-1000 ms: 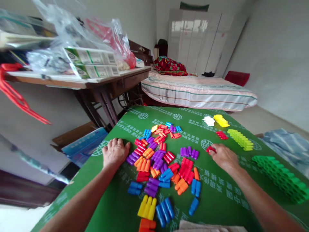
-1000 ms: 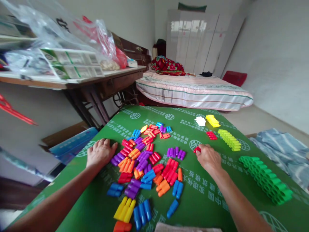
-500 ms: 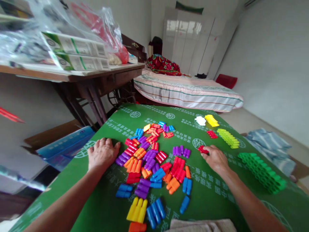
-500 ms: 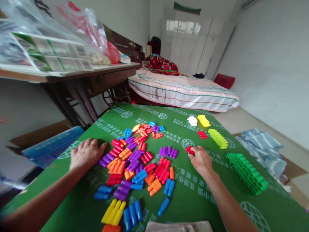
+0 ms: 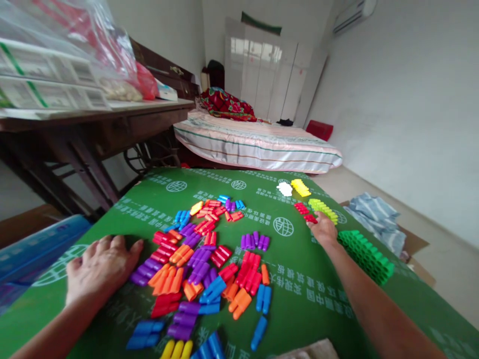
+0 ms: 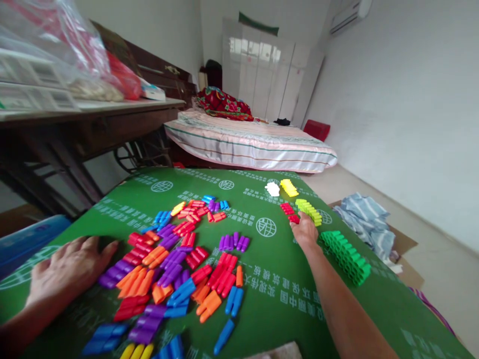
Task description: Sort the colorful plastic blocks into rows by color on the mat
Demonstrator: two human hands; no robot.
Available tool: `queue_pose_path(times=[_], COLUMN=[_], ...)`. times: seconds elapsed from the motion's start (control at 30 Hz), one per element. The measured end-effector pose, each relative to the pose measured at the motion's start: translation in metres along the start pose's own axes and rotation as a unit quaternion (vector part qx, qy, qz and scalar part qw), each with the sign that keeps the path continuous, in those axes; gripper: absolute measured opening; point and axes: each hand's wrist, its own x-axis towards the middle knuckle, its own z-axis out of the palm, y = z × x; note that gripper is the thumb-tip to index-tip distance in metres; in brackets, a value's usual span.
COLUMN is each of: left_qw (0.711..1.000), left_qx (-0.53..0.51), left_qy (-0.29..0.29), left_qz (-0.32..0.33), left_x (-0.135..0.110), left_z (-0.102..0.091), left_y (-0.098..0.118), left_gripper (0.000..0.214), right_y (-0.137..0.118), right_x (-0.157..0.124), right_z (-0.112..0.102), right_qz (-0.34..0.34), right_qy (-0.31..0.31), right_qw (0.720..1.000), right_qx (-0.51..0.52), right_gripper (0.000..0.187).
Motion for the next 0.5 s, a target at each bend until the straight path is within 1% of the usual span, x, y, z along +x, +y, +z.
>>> queue_pose_path(times=[0.17, 0.33, 0.5], left_qw=[1.000, 1.000, 1.000], left_qx=[-0.004, -0.010, -0.010], left_qy=[0.005, -0.002, 0.007], left_qz=[0.002, 0.002, 0.006], left_x=[0.0001, 0.0014, -0.0004], left_z=[0.0000, 0.0004, -0.0004], left_y=[0.0002, 0.0009, 0.0004], left_gripper=[0.065, 0.064, 0.064], right_y=[-0.0052, -0.0095, -0.0081], right_x=[0.0086, 0.0078, 0.0047], right_z=[-0.0033, -0.0057, -0.0044], right_qz=[0.013, 0.014, 0.009], right_qy=[-0.021, -0.027, -0.024], right_qw=[1.000, 0.999, 0.999], right_qx=[-0.007, -0.014, -0.026], right_gripper=[0.059, 0.060, 0.062])
